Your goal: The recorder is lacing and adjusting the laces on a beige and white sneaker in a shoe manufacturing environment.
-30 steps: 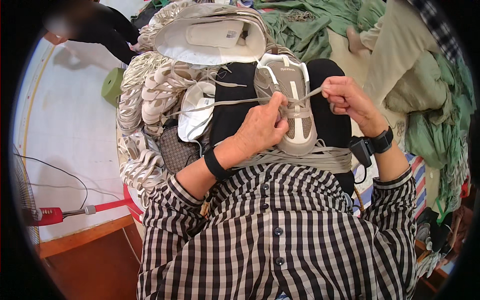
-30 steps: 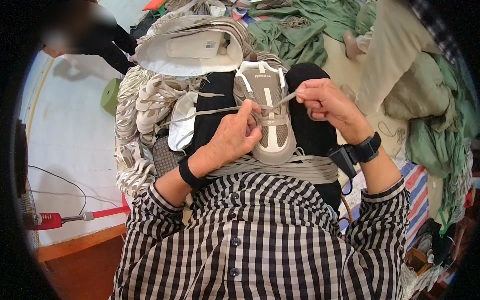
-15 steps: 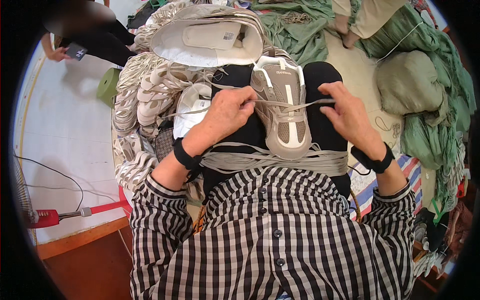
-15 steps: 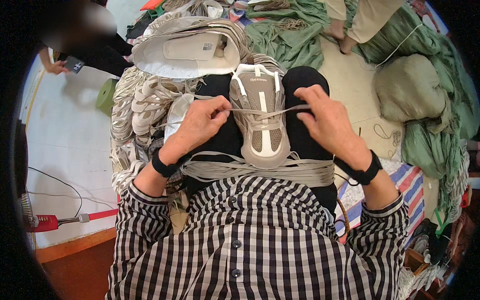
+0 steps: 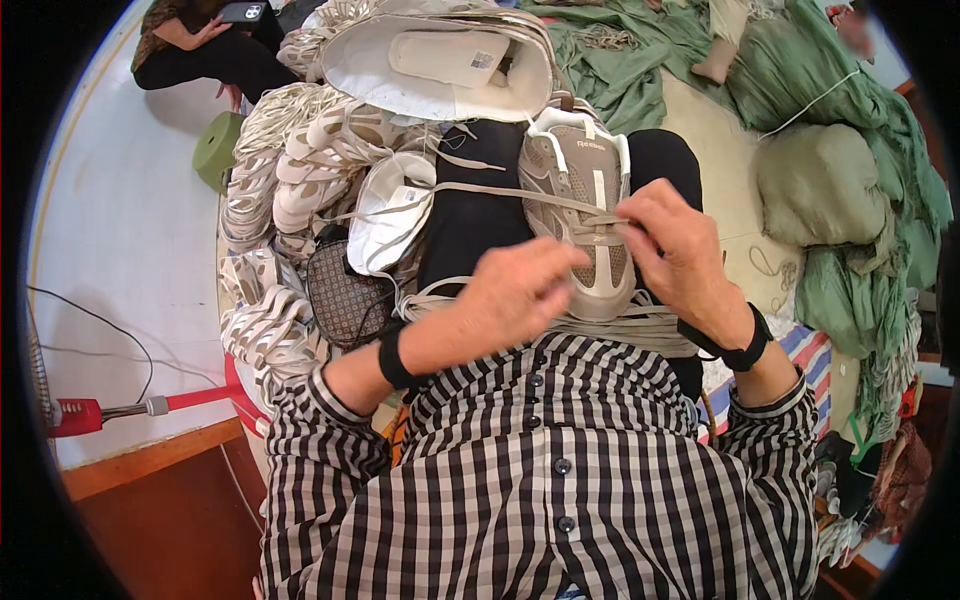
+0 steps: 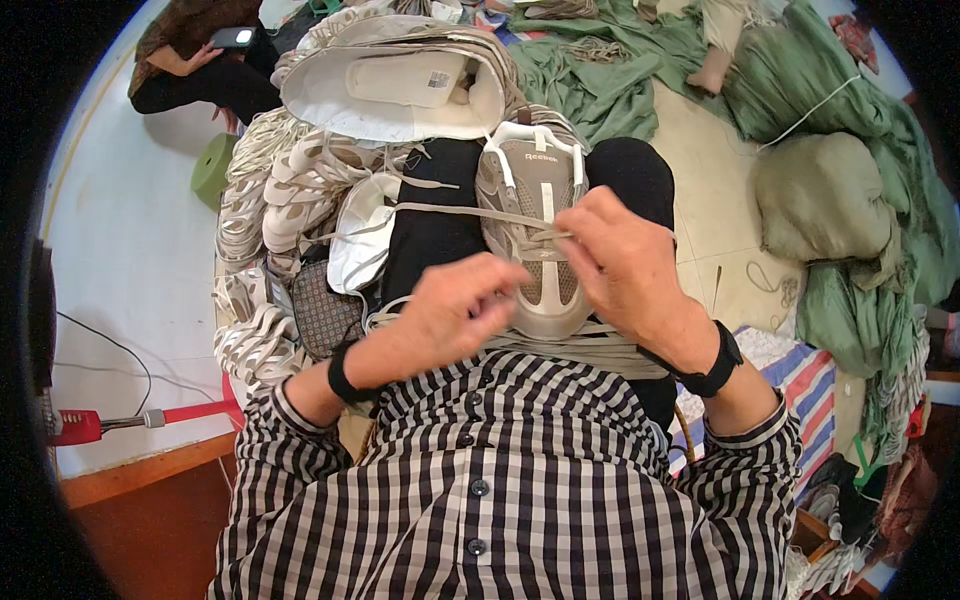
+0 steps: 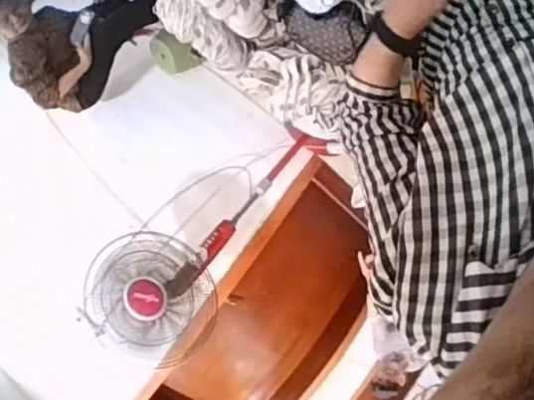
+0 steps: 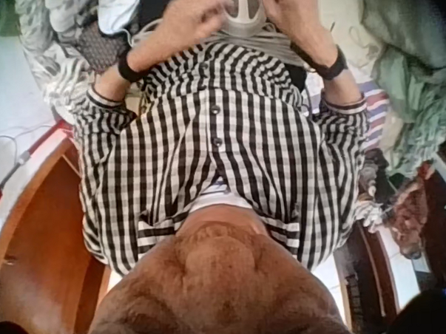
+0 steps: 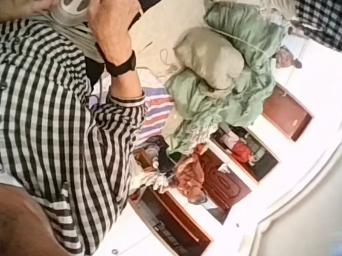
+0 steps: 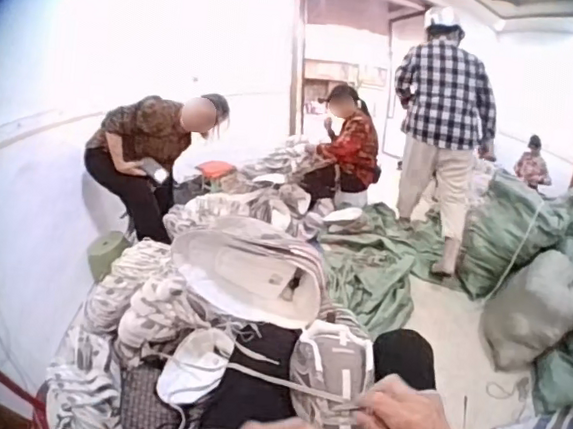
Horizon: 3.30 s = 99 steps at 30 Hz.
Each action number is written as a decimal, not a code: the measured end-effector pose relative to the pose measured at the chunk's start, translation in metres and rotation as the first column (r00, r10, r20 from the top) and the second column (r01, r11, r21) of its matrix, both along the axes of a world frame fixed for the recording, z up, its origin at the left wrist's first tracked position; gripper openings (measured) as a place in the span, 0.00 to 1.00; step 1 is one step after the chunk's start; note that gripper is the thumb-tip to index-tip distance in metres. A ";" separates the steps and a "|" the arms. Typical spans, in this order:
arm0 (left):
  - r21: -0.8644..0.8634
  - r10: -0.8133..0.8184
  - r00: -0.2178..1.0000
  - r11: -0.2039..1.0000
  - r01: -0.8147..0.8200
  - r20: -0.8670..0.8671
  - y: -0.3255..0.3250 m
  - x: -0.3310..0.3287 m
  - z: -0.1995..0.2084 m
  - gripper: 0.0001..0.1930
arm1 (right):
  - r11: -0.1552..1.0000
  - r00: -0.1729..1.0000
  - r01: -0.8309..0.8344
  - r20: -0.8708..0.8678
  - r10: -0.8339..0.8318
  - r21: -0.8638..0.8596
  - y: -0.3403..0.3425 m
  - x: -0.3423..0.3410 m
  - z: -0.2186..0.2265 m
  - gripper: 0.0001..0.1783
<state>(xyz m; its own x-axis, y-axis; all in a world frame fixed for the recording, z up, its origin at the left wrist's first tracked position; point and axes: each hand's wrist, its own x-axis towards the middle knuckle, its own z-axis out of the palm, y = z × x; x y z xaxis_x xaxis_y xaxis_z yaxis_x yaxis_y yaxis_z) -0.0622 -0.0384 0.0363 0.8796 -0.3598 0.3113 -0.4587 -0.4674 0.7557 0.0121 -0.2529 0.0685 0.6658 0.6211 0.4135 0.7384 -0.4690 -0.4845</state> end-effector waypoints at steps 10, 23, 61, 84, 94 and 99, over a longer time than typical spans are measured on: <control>0.313 -0.060 0.996 0.949 0.038 0.061 -0.013 -0.032 -0.010 0.13 | 0.909 0.945 -0.006 0.295 0.142 -0.416 0.048 -0.008 -0.013 0.11; 0.199 -0.106 0.974 0.978 0.065 0.200 -0.022 -0.029 -0.032 0.13 | 0.757 0.913 0.048 0.335 0.231 -0.652 0.049 -0.010 -0.013 0.09; 0.640 0.993 0.101 0.039 -0.767 0.061 0.369 -0.255 -0.155 0.14 | 0.955 0.982 -0.134 -0.165 0.092 -0.266 0.031 -0.010 -0.003 0.03; 0.543 0.764 0.643 0.561 -0.625 -0.050 0.278 -0.056 -0.119 0.13 | 0.992 0.992 -0.030 -0.128 0.015 -0.120 0.033 -0.020 -0.003 0.09; 0.169 0.412 0.865 0.867 -0.469 0.286 0.149 -0.030 -0.014 0.11 | 0.994 0.997 0.072 -0.004 -0.073 -0.084 0.000 -0.006 0.000 0.10; 0.089 0.254 0.938 0.956 -0.281 0.236 0.092 -0.031 0.011 0.16 | 0.996 0.997 0.033 0.069 -0.027 -0.079 -0.007 -0.005 -0.010 0.11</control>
<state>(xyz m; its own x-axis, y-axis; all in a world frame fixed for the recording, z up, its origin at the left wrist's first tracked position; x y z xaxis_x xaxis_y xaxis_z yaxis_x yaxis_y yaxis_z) -0.0927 0.0535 0.0471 0.8630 -0.1672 0.4768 -0.4523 -0.6763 0.5814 0.0076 -0.2601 0.0585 0.6569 0.6343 0.4077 0.7532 -0.5270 -0.3936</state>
